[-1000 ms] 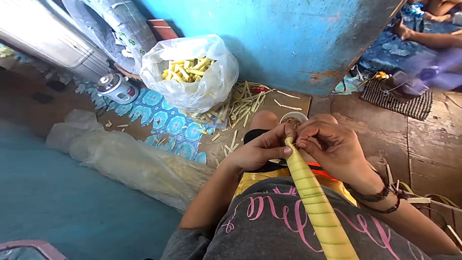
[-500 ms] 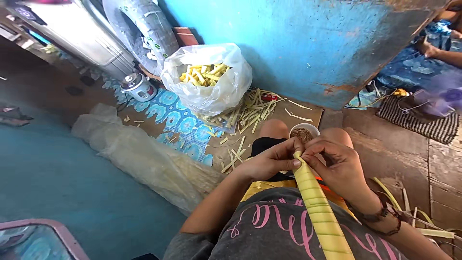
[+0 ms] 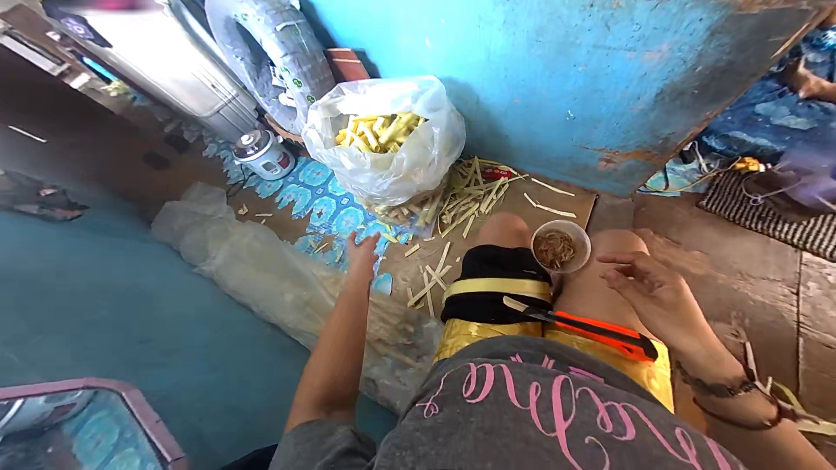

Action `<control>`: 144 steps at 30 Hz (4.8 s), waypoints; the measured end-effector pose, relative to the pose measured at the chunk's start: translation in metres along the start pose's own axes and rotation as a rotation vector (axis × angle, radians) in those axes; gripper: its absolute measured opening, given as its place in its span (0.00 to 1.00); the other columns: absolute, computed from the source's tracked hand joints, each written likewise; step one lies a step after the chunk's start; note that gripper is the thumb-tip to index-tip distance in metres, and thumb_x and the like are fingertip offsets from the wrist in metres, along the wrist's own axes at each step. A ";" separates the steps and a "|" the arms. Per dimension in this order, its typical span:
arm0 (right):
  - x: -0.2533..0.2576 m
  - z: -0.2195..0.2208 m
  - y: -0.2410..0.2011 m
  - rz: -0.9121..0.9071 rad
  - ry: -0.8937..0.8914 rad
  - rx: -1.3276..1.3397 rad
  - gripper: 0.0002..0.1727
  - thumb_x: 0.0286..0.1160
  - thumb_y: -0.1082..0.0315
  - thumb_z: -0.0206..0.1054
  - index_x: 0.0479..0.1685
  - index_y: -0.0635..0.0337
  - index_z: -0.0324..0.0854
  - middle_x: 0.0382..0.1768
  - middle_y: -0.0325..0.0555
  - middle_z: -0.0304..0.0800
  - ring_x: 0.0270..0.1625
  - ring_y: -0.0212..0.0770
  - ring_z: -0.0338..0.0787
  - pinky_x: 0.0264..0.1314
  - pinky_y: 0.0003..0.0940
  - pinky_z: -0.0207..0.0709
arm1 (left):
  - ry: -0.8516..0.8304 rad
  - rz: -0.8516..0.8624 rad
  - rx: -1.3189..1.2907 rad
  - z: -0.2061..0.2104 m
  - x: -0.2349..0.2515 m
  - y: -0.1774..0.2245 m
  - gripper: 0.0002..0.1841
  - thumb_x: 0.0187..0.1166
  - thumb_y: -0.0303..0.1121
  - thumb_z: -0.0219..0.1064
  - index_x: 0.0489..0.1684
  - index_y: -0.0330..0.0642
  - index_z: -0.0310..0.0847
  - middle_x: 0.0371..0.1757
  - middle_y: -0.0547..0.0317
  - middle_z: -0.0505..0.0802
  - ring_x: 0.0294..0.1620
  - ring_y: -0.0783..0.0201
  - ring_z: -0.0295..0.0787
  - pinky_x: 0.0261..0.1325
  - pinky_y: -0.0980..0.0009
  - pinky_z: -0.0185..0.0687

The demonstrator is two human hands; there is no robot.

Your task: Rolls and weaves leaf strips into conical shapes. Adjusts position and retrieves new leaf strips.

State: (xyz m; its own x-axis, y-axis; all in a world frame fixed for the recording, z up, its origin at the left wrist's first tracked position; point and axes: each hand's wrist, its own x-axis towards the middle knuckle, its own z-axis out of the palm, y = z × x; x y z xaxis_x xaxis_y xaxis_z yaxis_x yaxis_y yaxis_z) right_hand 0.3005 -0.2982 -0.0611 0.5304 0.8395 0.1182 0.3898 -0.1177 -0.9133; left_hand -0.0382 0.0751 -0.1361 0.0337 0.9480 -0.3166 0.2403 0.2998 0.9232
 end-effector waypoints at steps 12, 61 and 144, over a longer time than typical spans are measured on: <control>-0.026 0.013 0.014 0.247 -0.748 -0.605 0.20 0.72 0.60 0.78 0.57 0.62 0.87 0.49 0.58 0.88 0.56 0.58 0.87 0.65 0.59 0.76 | -0.809 0.524 0.667 0.061 -0.121 -0.021 0.28 0.75 0.39 0.77 0.74 0.40 0.80 0.73 0.45 0.85 0.78 0.50 0.78 0.81 0.46 0.70; 0.023 0.006 -0.095 -0.492 0.158 -0.785 0.10 0.75 0.72 0.67 0.45 0.59 0.95 0.39 0.53 0.94 0.40 0.56 0.94 0.40 0.57 0.84 | -0.567 1.206 0.498 0.140 -0.204 0.105 0.07 0.79 0.25 0.69 0.46 0.41 0.93 0.48 0.57 0.95 0.46 0.64 0.94 0.54 0.61 0.91; 0.025 0.039 -0.091 -0.924 0.419 -0.252 0.09 0.81 0.67 0.69 0.45 0.62 0.91 0.43 0.48 0.96 0.48 0.34 0.93 0.54 0.23 0.84 | -0.662 0.779 -0.207 0.126 -0.240 0.126 0.02 0.72 0.21 0.73 0.36 0.36 0.88 0.29 0.66 0.93 0.28 0.76 0.89 0.36 0.75 0.89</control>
State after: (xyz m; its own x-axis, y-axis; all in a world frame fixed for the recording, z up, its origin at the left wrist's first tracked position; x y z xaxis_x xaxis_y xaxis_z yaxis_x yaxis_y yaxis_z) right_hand 0.2485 -0.2462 0.0101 0.1452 0.4134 0.8989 0.8967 0.3289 -0.2961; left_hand 0.1064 -0.1282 0.0286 0.6481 0.6574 0.3844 -0.2452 -0.2978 0.9226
